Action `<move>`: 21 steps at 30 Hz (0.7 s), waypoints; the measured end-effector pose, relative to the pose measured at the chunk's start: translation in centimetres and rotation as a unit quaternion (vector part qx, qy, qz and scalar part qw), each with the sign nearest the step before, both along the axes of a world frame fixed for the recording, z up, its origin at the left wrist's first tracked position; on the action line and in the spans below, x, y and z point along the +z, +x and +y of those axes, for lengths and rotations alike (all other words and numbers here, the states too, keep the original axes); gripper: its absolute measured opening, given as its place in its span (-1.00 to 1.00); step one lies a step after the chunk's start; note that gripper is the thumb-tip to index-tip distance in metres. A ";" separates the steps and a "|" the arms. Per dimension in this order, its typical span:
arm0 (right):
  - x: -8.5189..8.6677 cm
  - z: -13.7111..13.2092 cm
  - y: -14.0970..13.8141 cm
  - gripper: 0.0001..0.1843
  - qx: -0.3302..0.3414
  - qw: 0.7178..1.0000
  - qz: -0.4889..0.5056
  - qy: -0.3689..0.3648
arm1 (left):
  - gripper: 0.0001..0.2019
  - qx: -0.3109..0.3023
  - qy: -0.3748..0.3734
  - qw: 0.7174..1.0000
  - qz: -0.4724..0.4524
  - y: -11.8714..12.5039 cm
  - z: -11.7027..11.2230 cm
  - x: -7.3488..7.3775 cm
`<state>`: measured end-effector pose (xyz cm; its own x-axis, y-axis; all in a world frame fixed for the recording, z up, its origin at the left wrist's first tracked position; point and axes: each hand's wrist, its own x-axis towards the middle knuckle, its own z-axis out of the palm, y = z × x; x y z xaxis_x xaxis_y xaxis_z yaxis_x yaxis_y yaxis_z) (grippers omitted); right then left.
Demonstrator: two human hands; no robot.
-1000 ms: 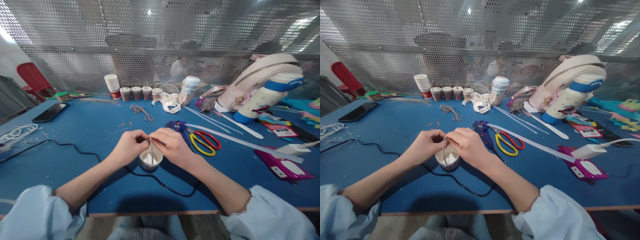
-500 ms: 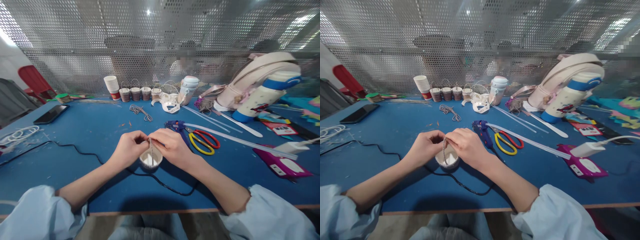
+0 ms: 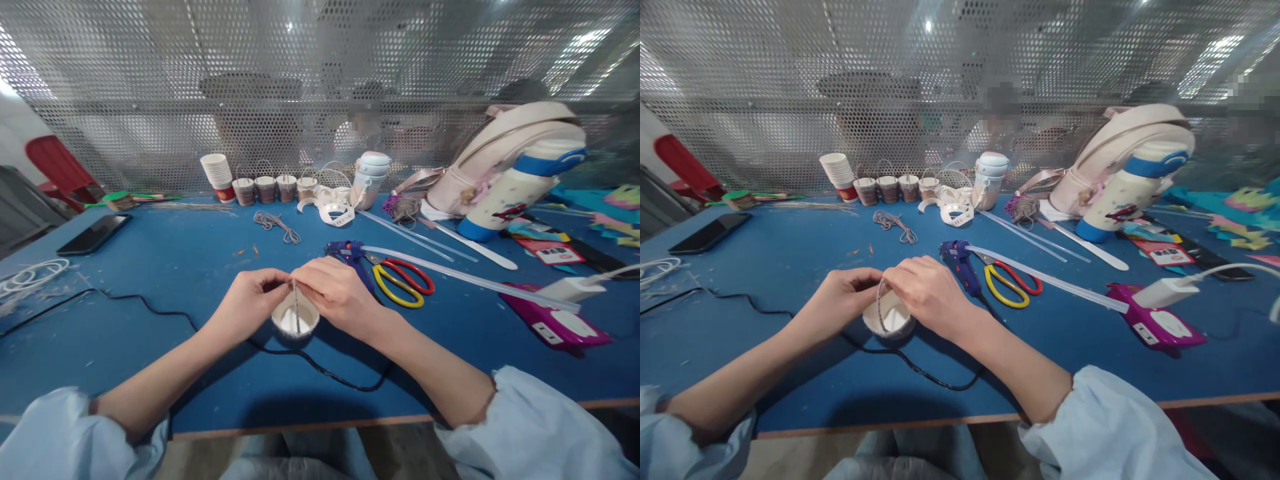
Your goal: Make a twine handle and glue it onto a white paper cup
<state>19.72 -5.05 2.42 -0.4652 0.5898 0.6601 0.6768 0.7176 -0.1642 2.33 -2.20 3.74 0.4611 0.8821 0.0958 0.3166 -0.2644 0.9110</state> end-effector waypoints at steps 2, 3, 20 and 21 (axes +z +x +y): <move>0.0 0.0 0.0 -0.79 -0.004 1.000 -0.003 0.001 | -0.80 0.000 -0.001 1.000 0.002 0.0 -0.1 0.2; 0.0 0.0 0.0 -0.79 -0.005 1.000 -0.003 0.000 | -0.80 0.001 0.000 1.000 0.003 0.0 -0.1 0.2; 0.1 0.0 -0.1 -0.71 -0.002 1.000 -0.007 0.003 | -0.77 0.000 -0.021 1.000 0.018 -0.3 0.4 0.7; 0.0 0.0 -0.1 -0.72 -0.003 1.000 -0.009 0.002 | -0.77 -0.008 -0.011 1.000 0.020 -0.4 0.5 0.7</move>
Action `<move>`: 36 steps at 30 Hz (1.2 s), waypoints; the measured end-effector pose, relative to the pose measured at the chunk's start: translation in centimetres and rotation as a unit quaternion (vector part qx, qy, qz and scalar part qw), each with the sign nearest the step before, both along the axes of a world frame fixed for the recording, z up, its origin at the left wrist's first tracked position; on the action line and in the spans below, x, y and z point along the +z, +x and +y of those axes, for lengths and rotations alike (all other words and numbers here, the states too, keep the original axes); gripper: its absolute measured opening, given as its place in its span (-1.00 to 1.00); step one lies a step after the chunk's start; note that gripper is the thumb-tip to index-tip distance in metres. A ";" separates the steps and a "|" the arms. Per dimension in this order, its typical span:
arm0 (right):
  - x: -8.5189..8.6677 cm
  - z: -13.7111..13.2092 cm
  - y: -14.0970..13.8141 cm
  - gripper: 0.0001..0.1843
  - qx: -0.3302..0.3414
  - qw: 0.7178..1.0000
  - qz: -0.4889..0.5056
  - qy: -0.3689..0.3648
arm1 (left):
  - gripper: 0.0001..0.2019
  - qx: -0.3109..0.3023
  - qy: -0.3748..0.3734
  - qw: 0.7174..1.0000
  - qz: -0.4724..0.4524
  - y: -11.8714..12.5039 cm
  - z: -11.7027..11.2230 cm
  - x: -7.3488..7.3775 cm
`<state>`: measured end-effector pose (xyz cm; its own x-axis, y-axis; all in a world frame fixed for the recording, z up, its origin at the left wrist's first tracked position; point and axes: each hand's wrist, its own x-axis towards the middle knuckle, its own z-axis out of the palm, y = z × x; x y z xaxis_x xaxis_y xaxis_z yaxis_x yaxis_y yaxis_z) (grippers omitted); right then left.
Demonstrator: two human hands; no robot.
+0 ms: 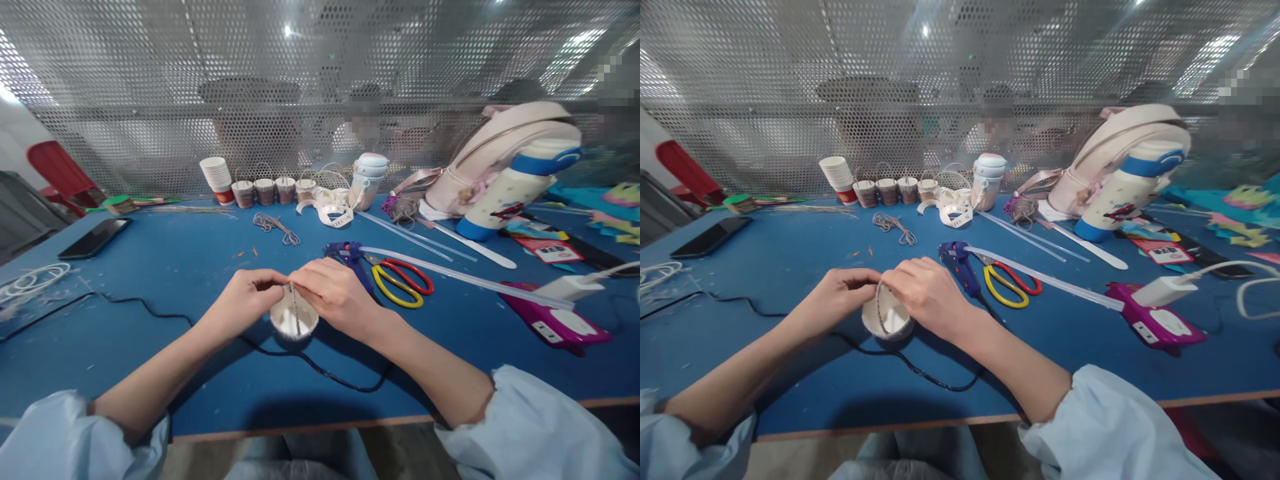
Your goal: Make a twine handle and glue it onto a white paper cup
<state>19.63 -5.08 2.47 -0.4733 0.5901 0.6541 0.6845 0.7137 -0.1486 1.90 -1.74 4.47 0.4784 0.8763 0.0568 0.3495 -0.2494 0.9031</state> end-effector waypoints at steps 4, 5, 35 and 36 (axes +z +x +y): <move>0.0 0.0 0.1 -0.74 -0.009 1.000 -0.011 0.000 | -0.80 -0.028 0.032 0.999 -0.006 -0.3 0.3 -0.1; 0.0 0.0 0.1 -0.74 -0.011 1.000 -0.013 -0.001 | -0.81 -0.030 0.033 0.999 -0.004 -0.3 0.4 -0.2; 0.6 -0.7 0.1 -0.75 -0.054 0.923 0.228 -0.305 | -0.83 0.086 0.232 0.968 0.035 -0.8 1.1 -1.8; 0.7 -0.7 0.2 -0.74 -0.047 0.915 0.236 -0.324 | -0.82 0.095 0.226 0.969 0.037 -0.8 1.3 -2.0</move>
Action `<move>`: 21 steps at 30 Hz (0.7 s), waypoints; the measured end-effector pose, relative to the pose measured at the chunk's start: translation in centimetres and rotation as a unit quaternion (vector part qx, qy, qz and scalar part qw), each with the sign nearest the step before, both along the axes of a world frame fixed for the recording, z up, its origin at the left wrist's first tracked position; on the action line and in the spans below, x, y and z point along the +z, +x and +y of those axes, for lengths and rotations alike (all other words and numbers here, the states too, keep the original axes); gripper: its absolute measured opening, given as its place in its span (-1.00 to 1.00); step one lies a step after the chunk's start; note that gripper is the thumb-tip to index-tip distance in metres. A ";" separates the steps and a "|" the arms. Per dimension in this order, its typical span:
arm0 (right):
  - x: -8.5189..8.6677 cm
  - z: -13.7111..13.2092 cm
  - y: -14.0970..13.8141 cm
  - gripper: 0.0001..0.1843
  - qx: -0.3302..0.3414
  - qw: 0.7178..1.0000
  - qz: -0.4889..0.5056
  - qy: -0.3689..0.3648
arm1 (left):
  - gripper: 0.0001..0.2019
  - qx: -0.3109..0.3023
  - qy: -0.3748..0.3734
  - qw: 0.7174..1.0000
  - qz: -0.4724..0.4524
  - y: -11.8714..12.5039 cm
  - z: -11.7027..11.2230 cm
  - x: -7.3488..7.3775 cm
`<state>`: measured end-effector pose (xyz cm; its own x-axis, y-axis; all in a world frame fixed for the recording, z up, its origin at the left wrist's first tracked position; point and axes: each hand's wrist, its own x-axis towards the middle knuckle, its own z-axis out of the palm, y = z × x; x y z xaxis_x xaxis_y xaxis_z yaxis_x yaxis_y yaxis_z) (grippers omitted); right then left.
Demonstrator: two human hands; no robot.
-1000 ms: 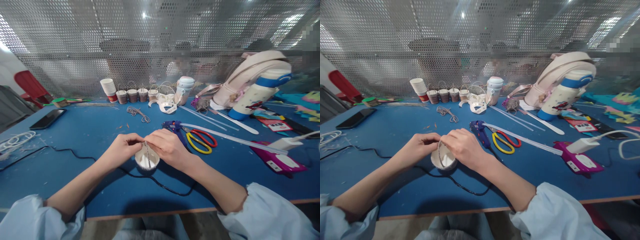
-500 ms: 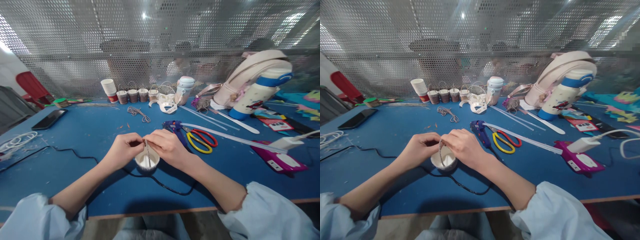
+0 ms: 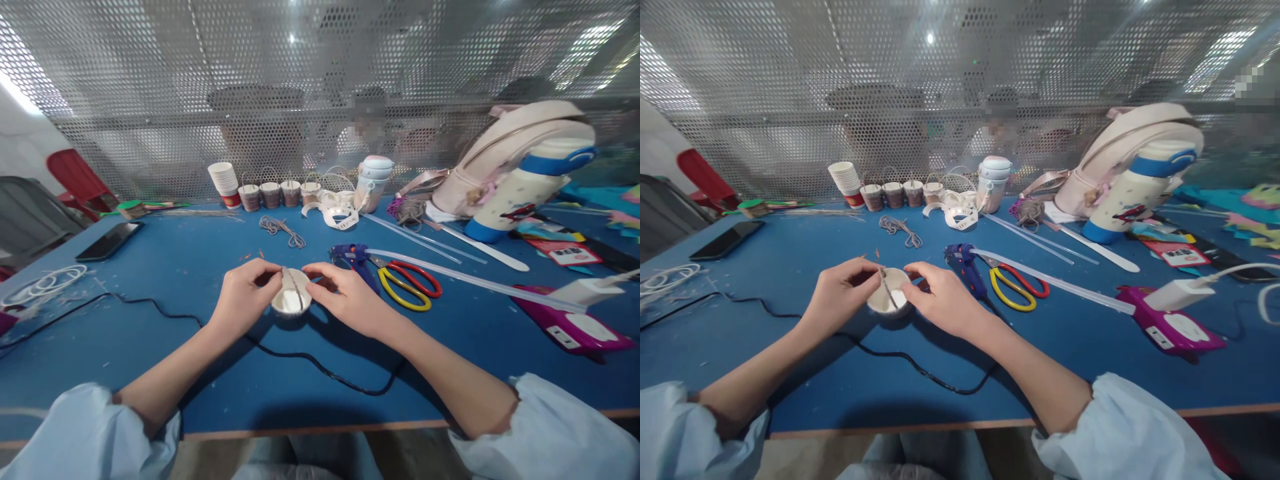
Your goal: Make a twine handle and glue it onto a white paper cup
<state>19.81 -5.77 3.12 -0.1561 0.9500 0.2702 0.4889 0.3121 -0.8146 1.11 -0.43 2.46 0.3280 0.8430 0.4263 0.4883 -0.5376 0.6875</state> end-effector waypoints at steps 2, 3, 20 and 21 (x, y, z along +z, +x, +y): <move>0.1 -0.1 0.2 -0.66 0.027 0.999 0.013 -0.028 | -0.80 0.016 -0.014 1.000 -0.003 0.0 0.4 -0.2; 0.0 -0.2 0.2 -0.58 0.042 0.998 0.009 -0.034 | -0.80 0.021 -0.023 0.999 -0.006 0.0 0.5 -0.2; -3.4 0.7 -0.3 -0.22 0.008 1.000 0.008 0.007 | -0.33 -0.122 -0.345 0.915 -0.171 -1.4 1.5 -0.8; -3.5 0.7 -0.3 -0.24 0.010 1.000 0.016 0.008 | -0.29 -0.146 -0.338 0.916 -0.159 -1.3 1.4 -1.0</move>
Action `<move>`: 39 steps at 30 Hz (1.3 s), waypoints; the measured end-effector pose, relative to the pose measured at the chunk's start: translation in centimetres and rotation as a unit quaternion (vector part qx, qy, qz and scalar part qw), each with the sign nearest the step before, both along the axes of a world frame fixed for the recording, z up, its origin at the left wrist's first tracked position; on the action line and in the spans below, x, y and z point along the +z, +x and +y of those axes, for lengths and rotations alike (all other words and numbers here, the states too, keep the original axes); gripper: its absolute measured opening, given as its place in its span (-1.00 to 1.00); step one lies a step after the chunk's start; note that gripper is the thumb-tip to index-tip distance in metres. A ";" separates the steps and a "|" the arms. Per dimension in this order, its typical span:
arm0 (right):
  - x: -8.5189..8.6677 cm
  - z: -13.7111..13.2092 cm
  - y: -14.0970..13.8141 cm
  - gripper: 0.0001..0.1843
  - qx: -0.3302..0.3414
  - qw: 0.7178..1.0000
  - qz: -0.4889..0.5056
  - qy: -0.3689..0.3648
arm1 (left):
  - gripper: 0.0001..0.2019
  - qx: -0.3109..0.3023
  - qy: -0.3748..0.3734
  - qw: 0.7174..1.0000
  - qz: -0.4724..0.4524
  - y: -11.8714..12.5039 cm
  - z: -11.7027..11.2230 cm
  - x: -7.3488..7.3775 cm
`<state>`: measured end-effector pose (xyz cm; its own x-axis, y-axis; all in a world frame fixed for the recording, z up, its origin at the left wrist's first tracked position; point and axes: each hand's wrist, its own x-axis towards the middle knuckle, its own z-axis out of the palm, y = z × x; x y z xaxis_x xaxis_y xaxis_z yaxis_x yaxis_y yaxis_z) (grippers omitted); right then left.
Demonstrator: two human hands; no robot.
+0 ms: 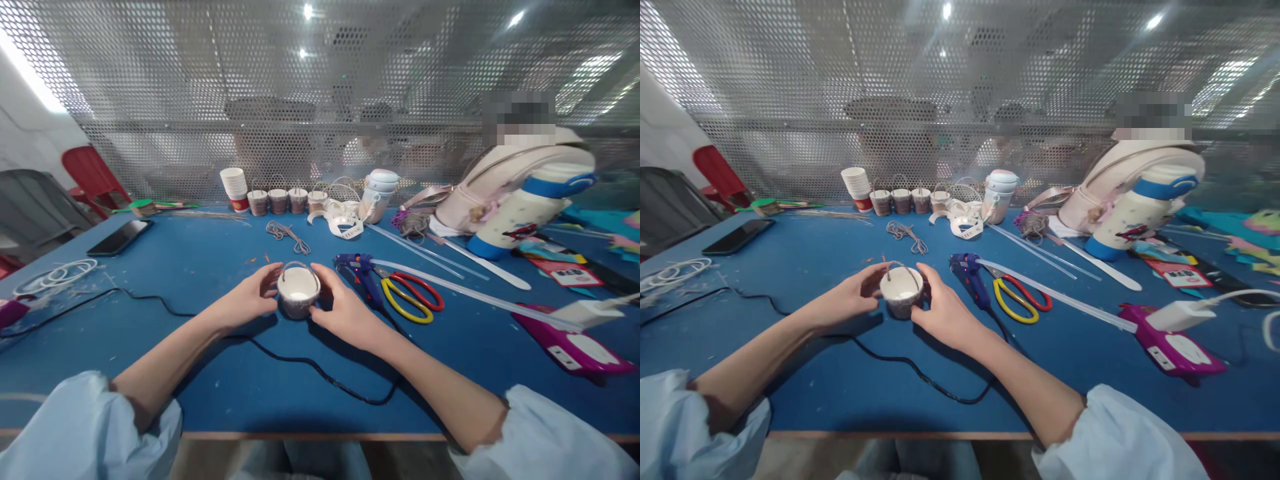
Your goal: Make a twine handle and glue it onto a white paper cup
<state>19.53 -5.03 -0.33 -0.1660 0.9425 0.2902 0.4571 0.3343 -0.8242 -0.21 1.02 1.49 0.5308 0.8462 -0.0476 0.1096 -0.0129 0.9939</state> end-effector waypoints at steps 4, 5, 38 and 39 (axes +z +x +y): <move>-0.3 0.2 -0.1 -0.27 0.013 0.999 0.050 -0.002 | -0.27 -0.054 0.076 0.995 0.020 0.6 -0.7 -0.4; -0.4 0.3 -0.1 -0.27 0.012 0.998 0.062 -0.004 | -0.30 -0.048 0.099 0.994 0.026 0.8 -0.9 -0.5; 0.3 -0.9 -0.3 -0.37 -0.006 0.997 0.051 0.052 | -0.38 0.079 0.238 0.966 0.056 1.8 -2.3 -2.5; 0.4 -0.9 -0.2 -0.37 -0.009 0.997 0.049 0.057 | -0.37 0.065 0.225 0.971 0.046 1.8 -2.3 -2.6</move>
